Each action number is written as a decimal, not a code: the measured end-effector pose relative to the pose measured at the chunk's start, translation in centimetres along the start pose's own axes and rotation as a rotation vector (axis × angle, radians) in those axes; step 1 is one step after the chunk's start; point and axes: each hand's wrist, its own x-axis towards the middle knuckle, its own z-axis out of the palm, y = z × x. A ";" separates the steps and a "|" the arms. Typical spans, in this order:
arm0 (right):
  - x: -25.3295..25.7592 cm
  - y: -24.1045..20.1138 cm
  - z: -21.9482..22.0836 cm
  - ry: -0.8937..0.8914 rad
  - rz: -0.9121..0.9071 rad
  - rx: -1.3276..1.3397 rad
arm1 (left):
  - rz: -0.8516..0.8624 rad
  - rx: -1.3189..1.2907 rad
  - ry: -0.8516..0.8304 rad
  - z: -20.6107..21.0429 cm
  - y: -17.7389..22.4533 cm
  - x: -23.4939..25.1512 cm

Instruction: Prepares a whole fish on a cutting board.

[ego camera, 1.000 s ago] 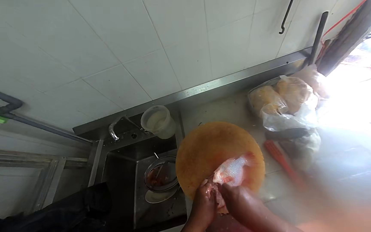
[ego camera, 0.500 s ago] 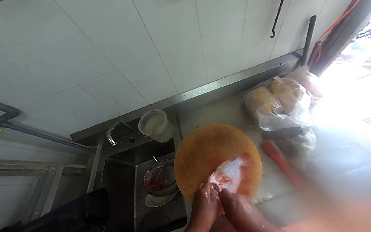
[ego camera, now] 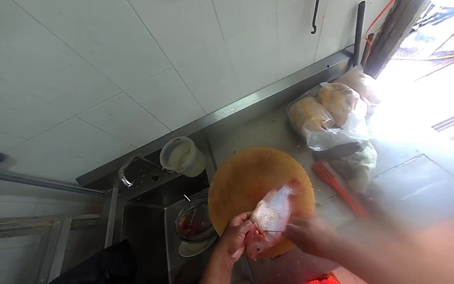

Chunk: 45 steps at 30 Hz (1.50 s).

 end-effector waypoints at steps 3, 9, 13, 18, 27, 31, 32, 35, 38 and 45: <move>1.3 1.5 -1.8 0.060 -0.030 -0.032 | -0.014 0.007 -0.051 0.2 0.4 1.0; -0.7 2.8 -1.0 0.037 -0.174 -0.104 | 0.012 -0.015 -0.093 0.7 0.3 2.4; 0.1 2.1 -3.0 0.024 -0.044 -0.115 | -0.014 -0.037 -0.068 1.3 0.0 2.6; -4.4 1.6 0.7 0.048 -0.083 -0.202 | 0.019 -0.047 0.037 1.9 1.7 3.5; -0.8 0.1 -8.7 0.339 0.553 0.132 | 0.347 1.549 0.046 5.6 3.3 -1.7; 0.7 -2.3 -7.4 -0.028 0.692 0.161 | 0.185 0.673 0.349 4.2 -1.2 -1.3; 1.6 -2.7 -6.7 -0.116 0.757 0.154 | 0.142 0.332 0.364 4.0 -1.0 -1.0; 3.7 -5.9 -4.6 -0.268 0.701 0.172 | -0.031 -0.335 0.228 3.0 0.5 0.1; 4.5 -7.0 -4.5 -0.275 0.610 0.191 | -0.118 -0.427 0.067 1.0 1.5 0.7; 4.9 -7.1 -4.8 -0.303 0.632 0.194 | -0.164 -0.276 0.086 2.2 1.3 1.5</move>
